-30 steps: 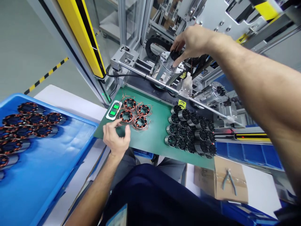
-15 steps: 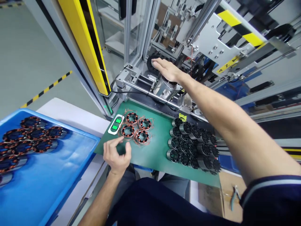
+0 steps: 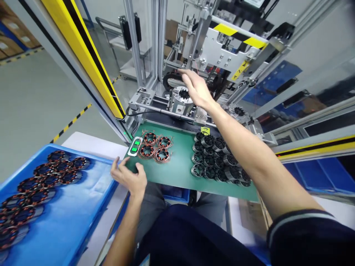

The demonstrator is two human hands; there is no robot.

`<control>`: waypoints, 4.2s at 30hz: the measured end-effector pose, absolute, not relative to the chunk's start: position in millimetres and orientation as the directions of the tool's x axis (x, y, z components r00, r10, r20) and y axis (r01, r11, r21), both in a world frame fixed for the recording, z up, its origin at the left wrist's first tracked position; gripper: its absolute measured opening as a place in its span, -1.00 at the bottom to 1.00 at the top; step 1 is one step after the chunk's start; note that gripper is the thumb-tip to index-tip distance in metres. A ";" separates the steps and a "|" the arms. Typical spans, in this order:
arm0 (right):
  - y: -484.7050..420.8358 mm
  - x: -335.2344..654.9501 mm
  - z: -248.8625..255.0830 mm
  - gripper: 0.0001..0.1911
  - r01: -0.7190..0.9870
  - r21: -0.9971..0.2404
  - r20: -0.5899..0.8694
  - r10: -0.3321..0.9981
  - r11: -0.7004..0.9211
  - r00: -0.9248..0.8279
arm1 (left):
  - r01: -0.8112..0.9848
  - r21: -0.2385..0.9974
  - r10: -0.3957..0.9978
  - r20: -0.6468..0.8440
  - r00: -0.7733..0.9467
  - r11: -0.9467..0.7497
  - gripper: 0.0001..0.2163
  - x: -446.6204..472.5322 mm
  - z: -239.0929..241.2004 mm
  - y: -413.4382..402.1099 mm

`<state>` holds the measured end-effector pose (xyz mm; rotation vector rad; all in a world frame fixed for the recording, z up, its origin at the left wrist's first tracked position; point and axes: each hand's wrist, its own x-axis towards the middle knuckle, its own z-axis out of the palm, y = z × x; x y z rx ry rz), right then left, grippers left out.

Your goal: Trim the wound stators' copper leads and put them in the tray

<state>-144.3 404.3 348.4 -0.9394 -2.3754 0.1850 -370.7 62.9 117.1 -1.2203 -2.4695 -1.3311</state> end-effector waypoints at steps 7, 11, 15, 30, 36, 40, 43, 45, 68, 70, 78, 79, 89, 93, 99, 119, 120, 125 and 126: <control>302.0 75.3 329.9 -0.08 0.939 -0.202 0.331 0.921 0.280 -0.204 | 0.851 0.499 0.935 0.198 -0.295 0.163 -0.18 -394.2 147.5 78.0; 300.1 116.7 312.6 -0.07 0.945 -0.169 0.133 0.956 0.281 -0.260 | 0.794 0.578 0.947 0.106 -0.302 0.189 -0.21 -400.9 155.1 104.0; 293.4 118.7 330.1 -0.07 0.891 -0.213 0.219 0.908 0.402 -0.357 | 0.521 0.845 0.882 0.149 -0.447 0.121 -0.20 -404.6 158.2 112.6; 23.5 204.0 126.5 -0.46 0.847 -0.527 0.385 0.870 -0.065 0.307 | -0.505 0.863 0.942 -0.153 -0.298 -0.019 -0.50 -330.9 161.4 -45.8; 29.1 214.2 113.8 -0.42 0.856 -0.510 0.349 0.890 -0.083 0.294 | -0.371 0.924 0.993 -0.117 -0.031 0.097 -0.58 -296.1 147.8 -94.5; 23.2 212.4 117.7 -0.36 0.873 -0.477 0.328 0.902 -0.099 0.281 | -0.137 0.990 0.997 -0.022 0.069 0.031 -0.54 -293.6 148.6 -109.6; -9.7 161.7 137.2 -0.43 0.898 -0.440 0.578 0.769 0.012 0.273 | -0.036 0.998 0.992 0.061 0.113 -0.058 -0.43 -290.9 144.0 -108.5; -43.0 107.3 159.6 -0.57 0.761 -0.621 0.600 0.737 0.186 0.310 | -0.053 0.994 0.979 0.102 0.177 -0.094 -0.34 -287.0 140.7 -105.4; -134.6 -42.1 177.5 -0.98 -0.478 -0.878 0.130 0.949 -0.024 -0.286 | -0.369 0.916 0.945 -0.033 0.325 0.158 -0.35 -248.9 136.8 -103.9; -139.7 -61.8 169.5 -0.96 -0.525 -0.851 0.190 0.946 0.026 -0.261 | -0.551 0.813 0.973 -0.080 0.218 0.190 -0.35 -229.7 142.1 -113.2; -151.6 -21.3 171.3 -0.71 -0.069 -0.938 0.346 0.898 0.341 -0.270 | -0.438 0.892 0.994 -0.083 0.076 0.108 -0.50 -223.3 139.7 -92.6; -149.7 -15.8 173.2 -0.76 -0.045 -0.956 0.294 0.933 0.291 -0.207 | -0.295 0.954 0.998 0.063 0.030 -0.051 -0.47 -228.9 136.6 -84.7; -124.6 -25.3 169.0 -0.85 -0.389 -0.785 -0.387 0.871 -0.483 -0.301 | 0.045 0.894 0.853 0.409 0.323 -0.445 -0.20 -261.1 132.3 -73.4; -142.4 -24.5 153.5 -0.86 -0.426 -0.730 -0.427 0.843 -0.534 -0.327 | -0.214 0.977 0.917 0.100 0.386 -0.016 -0.25 -250.9 129.2 -88.7; -147.0 -31.5 146.7 -0.81 -0.292 -0.843 -0.375 0.883 -0.451 -0.282 | -0.591 0.361 0.690 -0.438 0.576 0.722 -0.35 -220.6 115.3 -115.6; -146.2 5.7 95.4 -0.75 0.396 -0.891 -0.386 0.830 -0.222 -0.402 | -0.056 0.997 0.957 -0.031 0.287 0.050 -0.52 -249.1 115.1 -114.7; -137.9 14.3 99.2 -0.72 0.347 -0.887 -0.429 0.823 -0.306 -0.373 | -0.020 1.000 0.944 -0.004 0.330 0.012 -0.48 -250.4 120.2 -112.8; -88.6 22.6 162.9 -0.69 -0.020 -0.851 -0.421 0.705 -0.525 -0.571 | -0.007 0.999 0.843 -0.032 0.537 0.042 -0.23 -248.2 146.2 -107.2; -81.9 18.7 175.1 -0.70 -0.018 -0.830 -0.428 0.659 -0.557 -0.618 | -0.001 0.999 0.824 -0.035 0.565 0.043 -0.22 -246.7 150.3 -107.2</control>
